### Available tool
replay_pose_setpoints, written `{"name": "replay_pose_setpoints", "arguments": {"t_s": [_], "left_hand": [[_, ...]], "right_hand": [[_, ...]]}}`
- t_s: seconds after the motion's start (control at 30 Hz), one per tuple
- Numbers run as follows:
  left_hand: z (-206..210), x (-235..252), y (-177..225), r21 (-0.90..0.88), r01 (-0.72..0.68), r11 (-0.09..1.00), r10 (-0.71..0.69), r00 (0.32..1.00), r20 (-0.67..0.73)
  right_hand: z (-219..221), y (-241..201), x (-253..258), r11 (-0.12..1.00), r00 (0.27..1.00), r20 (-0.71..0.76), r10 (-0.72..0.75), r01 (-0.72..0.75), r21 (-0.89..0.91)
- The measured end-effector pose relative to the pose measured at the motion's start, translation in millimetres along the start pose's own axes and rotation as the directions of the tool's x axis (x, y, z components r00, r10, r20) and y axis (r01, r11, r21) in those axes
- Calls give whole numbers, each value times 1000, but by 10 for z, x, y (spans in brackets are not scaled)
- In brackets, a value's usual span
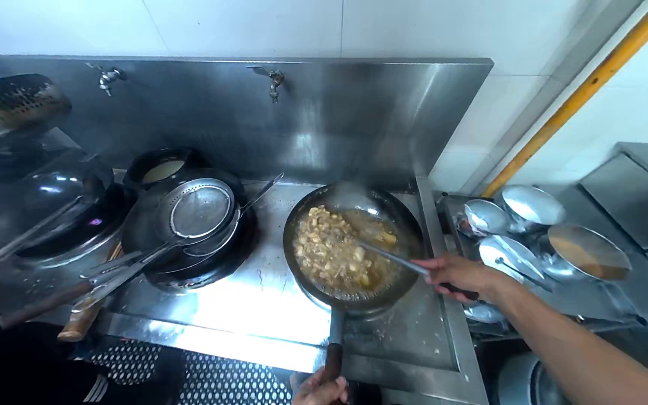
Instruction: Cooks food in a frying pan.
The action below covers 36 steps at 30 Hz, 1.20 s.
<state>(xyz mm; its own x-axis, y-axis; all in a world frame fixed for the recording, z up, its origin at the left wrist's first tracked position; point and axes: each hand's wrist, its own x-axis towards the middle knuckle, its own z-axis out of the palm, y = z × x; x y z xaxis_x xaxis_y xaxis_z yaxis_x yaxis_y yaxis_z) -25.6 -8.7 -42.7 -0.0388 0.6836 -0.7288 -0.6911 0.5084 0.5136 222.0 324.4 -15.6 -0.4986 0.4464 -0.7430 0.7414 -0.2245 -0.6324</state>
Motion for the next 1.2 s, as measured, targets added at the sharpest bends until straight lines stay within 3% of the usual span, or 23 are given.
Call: {"name": "replay_pose_setpoints", "arguments": {"t_s": [0.07,0.13,0.2,0.3,0.53,0.67,0.87,0.97,1.2], "left_hand": [[16,-18,15,8,-4,1000,5,1000,-17],[32,-34,21,16,-6,1000,7,1000,-26],[41,-40,21,10,-5,1000,5,1000,-30],[68,-62,31,10,-2,1000,2,999,-48],[24,-11,54,72,48,996,-48,999,-11],[17,7,94,118,79,990,-84,996,39],[-42,33,92,55,112,992,-118,986,121],[-42,17,113,35,128,991,-132,983,129],[-70,17,141,50,123,991,-129,977,167]], "right_hand": [[86,-61,-241,954,997,-53,-55,36,-298],[208,-117,-511,831,991,-95,-97,28,-555],[359,-128,-785,736,986,-122,-112,0,-677],[536,-45,-1152,659,984,-142,-104,-39,-751],[487,189,-2057,679,931,-303,-203,-89,-728],[645,-23,-2366,625,936,-339,-88,-213,-751],[1178,-226,-2104,691,913,-398,-86,-233,-684],[1544,-282,-1669,747,868,-496,-19,-317,-584],[2072,-329,-707,806,735,-675,-62,-362,-469]]}}
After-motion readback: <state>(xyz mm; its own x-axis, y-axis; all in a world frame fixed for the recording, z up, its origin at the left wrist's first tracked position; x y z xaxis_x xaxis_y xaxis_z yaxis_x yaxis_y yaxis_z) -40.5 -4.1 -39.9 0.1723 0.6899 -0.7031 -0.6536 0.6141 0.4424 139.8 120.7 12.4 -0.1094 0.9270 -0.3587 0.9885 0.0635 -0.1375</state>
